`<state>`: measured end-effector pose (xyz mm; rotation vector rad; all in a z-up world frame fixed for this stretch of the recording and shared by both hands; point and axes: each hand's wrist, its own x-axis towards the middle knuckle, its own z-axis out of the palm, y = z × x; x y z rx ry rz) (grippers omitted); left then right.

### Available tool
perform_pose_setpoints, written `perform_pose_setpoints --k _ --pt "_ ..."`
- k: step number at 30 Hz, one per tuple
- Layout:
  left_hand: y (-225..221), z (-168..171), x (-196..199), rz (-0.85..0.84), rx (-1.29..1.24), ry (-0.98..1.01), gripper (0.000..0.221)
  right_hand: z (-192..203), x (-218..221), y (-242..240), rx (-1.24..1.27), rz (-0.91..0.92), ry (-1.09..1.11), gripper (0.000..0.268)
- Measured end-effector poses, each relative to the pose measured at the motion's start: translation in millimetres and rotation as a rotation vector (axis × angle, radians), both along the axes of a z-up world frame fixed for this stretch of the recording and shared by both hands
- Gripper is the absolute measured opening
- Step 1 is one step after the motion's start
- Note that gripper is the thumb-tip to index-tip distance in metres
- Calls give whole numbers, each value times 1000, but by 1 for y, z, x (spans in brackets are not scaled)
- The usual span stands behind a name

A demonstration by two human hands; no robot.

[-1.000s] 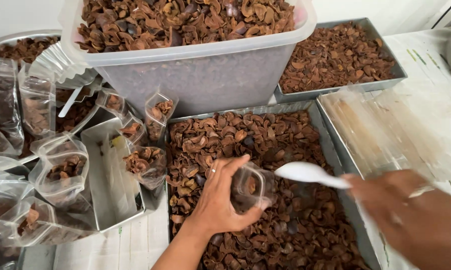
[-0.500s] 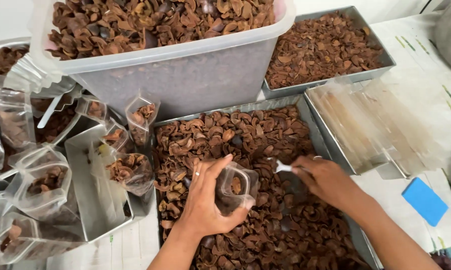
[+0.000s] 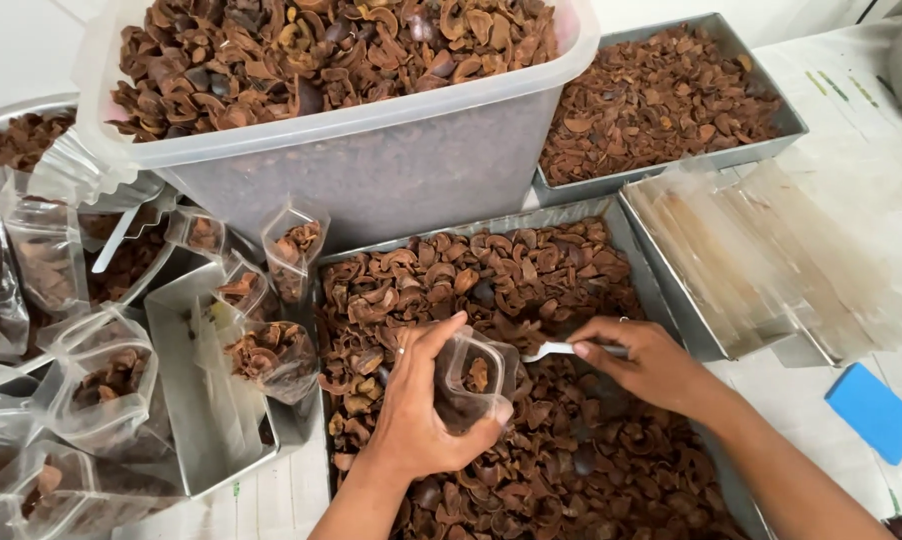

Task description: The person scoops dried brown fruit pieces from a metal tray into small clear plastic bags using a white plastic spoon. They repeatedly fill each bag and place it into a metal bin on the left. The process continues throughout the clip with multiple bags being filled and set aside.

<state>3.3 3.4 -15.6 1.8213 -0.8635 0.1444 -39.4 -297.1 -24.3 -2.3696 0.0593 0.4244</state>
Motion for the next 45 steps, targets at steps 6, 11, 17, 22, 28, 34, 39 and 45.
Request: perform_pose_setpoints --k 6,11,17,22,28,34,39,45 --pt "1 1 0 7 15 5 88 40 -3 0 -82 -18 37 44" --pt "2 1 0 23 87 71 93 102 -14 -3 -115 68 -147 35" --pt "0 6 -4 4 216 140 101 166 -18 27 -402 121 -49 32" --pt "1 13 -7 -1 239 193 101 165 -28 57 -659 301 -175 23" --pt "4 12 -7 3 156 123 96 172 -52 61 -971 516 -618 54" --pt "5 6 -10 -43 82 104 93 150 -39 75 -896 697 -744 32" --pt "6 7 -10 -53 44 120 91 144 -42 71 -851 691 -779 57" --pt "0 -8 -9 -36 -46 -127 79 128 -41 76 -862 683 -822 51"
